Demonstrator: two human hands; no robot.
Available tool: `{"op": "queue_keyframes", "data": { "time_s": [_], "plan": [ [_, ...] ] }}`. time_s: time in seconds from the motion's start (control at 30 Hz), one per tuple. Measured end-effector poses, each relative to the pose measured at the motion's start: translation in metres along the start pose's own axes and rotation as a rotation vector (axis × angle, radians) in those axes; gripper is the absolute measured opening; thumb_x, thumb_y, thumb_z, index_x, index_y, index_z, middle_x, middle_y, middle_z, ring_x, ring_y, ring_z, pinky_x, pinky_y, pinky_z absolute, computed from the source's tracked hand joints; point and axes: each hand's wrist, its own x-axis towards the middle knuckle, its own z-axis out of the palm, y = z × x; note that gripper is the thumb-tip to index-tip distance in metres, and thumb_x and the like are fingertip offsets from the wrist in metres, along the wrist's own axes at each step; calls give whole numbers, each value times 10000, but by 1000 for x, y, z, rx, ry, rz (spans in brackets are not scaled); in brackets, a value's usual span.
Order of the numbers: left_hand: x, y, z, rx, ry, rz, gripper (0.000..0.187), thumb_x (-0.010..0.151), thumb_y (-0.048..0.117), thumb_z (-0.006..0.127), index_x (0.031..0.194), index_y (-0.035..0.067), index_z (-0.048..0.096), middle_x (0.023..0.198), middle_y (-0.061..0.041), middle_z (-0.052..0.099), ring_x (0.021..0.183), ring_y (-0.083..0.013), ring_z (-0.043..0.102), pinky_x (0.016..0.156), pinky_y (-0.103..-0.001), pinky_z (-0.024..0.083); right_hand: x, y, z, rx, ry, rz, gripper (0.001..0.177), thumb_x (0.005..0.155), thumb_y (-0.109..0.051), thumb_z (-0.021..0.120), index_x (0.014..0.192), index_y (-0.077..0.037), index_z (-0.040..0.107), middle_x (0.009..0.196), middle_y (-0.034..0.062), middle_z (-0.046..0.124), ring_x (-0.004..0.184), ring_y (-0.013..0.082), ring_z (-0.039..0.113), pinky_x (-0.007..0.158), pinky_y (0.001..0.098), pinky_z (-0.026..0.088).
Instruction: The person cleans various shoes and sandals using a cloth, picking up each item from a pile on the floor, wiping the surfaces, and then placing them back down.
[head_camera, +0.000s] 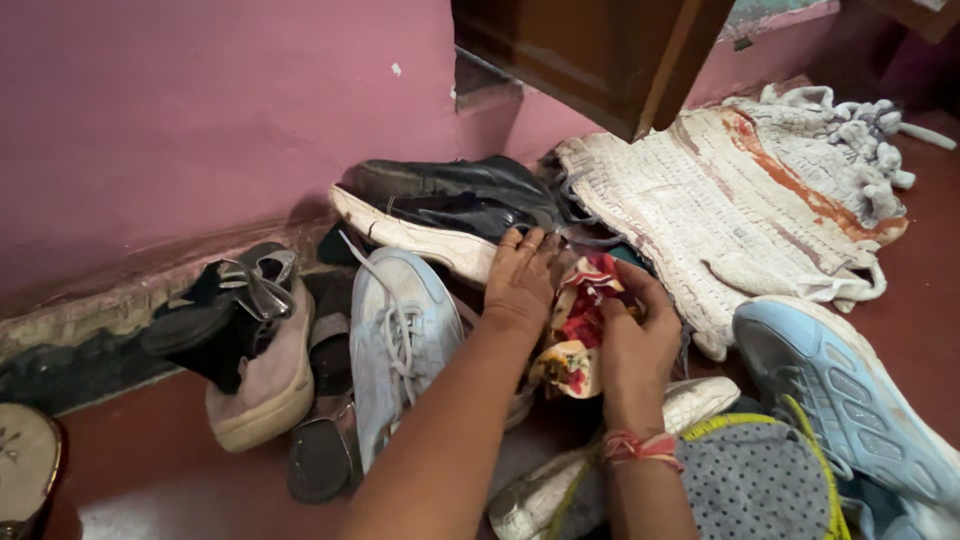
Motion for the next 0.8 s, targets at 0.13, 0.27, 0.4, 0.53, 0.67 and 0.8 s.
{"op": "queue_keyframes", "data": {
  "time_s": [0.13,0.27,0.4,0.53,0.67,0.8],
  "plan": [
    [15,6,-1,179,-220,12,491,1016,386,374,1502,314,381,1571,5,427,1476,-191,313,1199,-497,196,1,6,-1,9,12,14,397,887,32,560,1253,-33,700,1067,74,736,841,120,688,728,265,587],
    [24,9,0,174,-412,80,756,929,542,487,1585,238,266,1534,-39,449,1466,-235,323,1191,-521,204,4,8,1,-5,18,33,402,888,30,571,1256,-40,716,1028,91,733,821,117,670,723,265,574],
    [11,7,38,-175,23,-167,629,931,407,528,1505,160,456,1450,-84,577,1416,-234,490,1243,-396,300,0,3,1,1,1,33,396,888,35,563,1252,-44,701,1059,70,743,838,106,698,740,252,587],
    [2,2,22,-104,-122,-31,401,1017,319,489,1391,179,523,1331,-86,625,1291,-236,552,1156,-434,356,-4,-1,1,56,8,95,397,907,38,557,1271,-44,694,1046,95,713,832,108,684,723,250,586],
    [-19,-8,-27,-89,-107,60,294,1024,224,494,1304,186,575,1252,-79,666,1207,-238,607,1093,-460,404,-12,-9,-1,132,-28,-43,420,885,83,541,1272,-9,678,1111,72,716,848,106,667,709,244,577],
    [-35,-1,-81,-232,270,-17,489,811,227,569,1287,112,554,1214,-105,695,1110,-297,630,943,-507,455,-26,-25,-9,183,-9,-113,452,887,101,516,1299,-15,664,1151,64,718,873,98,665,720,236,579]
  ]
}}
